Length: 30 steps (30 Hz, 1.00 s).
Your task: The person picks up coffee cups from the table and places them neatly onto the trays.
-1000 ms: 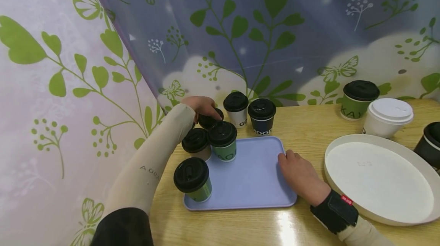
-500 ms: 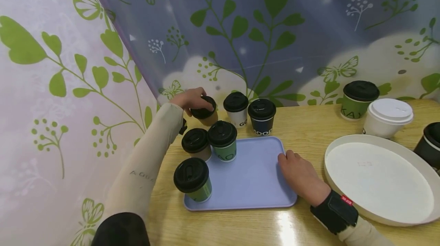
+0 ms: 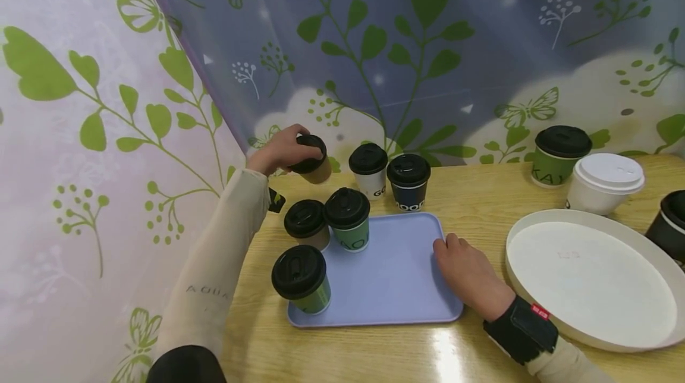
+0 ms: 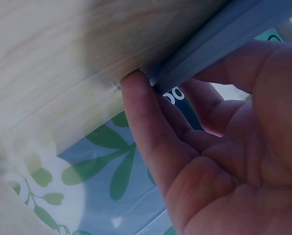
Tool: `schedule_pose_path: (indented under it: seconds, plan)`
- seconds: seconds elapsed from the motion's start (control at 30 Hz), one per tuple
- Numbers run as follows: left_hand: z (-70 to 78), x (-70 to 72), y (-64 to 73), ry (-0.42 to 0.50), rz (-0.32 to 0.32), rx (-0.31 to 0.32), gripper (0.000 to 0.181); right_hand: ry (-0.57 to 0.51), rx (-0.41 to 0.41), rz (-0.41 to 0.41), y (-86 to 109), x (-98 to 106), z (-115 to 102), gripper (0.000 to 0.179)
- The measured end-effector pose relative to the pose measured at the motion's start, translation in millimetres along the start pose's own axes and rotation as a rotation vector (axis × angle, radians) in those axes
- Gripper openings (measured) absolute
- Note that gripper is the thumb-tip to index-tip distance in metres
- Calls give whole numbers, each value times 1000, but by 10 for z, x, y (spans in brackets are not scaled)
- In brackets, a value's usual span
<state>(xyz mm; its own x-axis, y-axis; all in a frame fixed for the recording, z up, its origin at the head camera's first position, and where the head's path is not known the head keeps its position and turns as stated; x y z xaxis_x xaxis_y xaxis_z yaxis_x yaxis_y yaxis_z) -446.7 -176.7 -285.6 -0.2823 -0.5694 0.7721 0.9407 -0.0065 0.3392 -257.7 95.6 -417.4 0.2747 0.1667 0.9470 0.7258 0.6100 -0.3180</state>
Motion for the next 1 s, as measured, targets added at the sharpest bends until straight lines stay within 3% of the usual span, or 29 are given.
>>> schedule_pose_path:
  seconds: [0.2, 0.4, 0.73, 1.0]
  plan:
    - [96, 172, 151, -31, 139, -46, 71, 0, 13, 39, -5, 21, -16, 12]
    - [239, 287, 290, -10, 229, -99, 72, -6, 2, -1, -13, -10, -2, 10]
    - [457, 355, 591, -38, 295, -173, 70, 2, 7, 14, -8, 4, -2, 10]
    - [563, 335, 820, -35, 279, -227, 69, 6, 14, 26, 1, 15, -10, 11]
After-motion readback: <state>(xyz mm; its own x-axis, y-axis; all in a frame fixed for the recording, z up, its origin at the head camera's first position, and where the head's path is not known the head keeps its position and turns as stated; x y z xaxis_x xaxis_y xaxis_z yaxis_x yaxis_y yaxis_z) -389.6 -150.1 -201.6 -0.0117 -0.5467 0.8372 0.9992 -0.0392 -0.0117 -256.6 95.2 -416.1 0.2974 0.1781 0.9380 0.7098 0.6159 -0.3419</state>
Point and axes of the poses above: each hand's wrist, its own y-axis away from the middle knuckle, its own x-axis out of the back of the hand, z = x × y, the point moved 10 cm from there along -y, towards the middle knuckle, and after that the axes turned 15 degrees about x, right-handed, at the moved point
